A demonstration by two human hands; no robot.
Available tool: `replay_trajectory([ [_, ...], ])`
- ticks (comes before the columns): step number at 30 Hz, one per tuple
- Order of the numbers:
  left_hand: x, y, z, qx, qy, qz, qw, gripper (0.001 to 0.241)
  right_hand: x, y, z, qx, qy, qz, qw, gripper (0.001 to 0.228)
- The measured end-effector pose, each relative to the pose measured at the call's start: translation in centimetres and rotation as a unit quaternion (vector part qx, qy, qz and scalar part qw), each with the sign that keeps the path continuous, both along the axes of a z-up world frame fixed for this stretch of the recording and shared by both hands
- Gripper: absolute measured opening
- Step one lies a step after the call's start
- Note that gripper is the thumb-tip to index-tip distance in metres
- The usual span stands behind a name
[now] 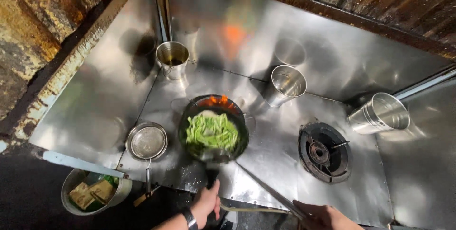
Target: Stir-frying noodles and vegetables in a pan over a high-heat burner, including tossing, stirring, seasoning, and plating.
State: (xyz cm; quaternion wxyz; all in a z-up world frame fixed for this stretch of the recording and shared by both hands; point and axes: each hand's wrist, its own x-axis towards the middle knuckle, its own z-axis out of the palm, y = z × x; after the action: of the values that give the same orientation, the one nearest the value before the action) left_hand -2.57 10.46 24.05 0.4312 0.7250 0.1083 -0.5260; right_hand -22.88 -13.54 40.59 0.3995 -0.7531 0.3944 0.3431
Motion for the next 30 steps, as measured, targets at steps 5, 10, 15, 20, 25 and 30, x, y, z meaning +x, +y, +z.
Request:
replay_trajectory([
  [5,0.6,-0.6,-6.2,-0.074,0.035,0.061,0.995,0.049,1.2,0.4,-8.3,-0.138,-0.058,0.09,0.985,0.051],
  [10,-2.8,3.3,-18.6,-0.122,0.006,0.097,0.988,0.063,3.7,3.9,-8.9,-0.169,-0.14,-0.003,0.976,0.055],
  [15,0.5,0.3,-11.8,-0.163,0.017,0.101,0.981,0.053,-1.1,2.6,-5.9,-0.16,-0.021,0.009,0.987,0.075],
  [20,3.7,-1.1,-12.8,-0.157,0.035,0.093,0.982,0.049,1.3,3.0,-7.2,-0.193,0.01,-0.073,0.978,0.056],
  [25,4.1,-0.4,-12.2,-0.156,0.002,0.068,0.985,0.043,6.8,4.9,-12.1,-0.149,-0.185,-0.056,0.97,0.061],
  [30,4.1,1.8,-9.3,-0.104,0.092,0.127,0.982,0.066,4.4,2.2,-17.5,-0.188,-0.05,0.04,0.98,0.062],
])
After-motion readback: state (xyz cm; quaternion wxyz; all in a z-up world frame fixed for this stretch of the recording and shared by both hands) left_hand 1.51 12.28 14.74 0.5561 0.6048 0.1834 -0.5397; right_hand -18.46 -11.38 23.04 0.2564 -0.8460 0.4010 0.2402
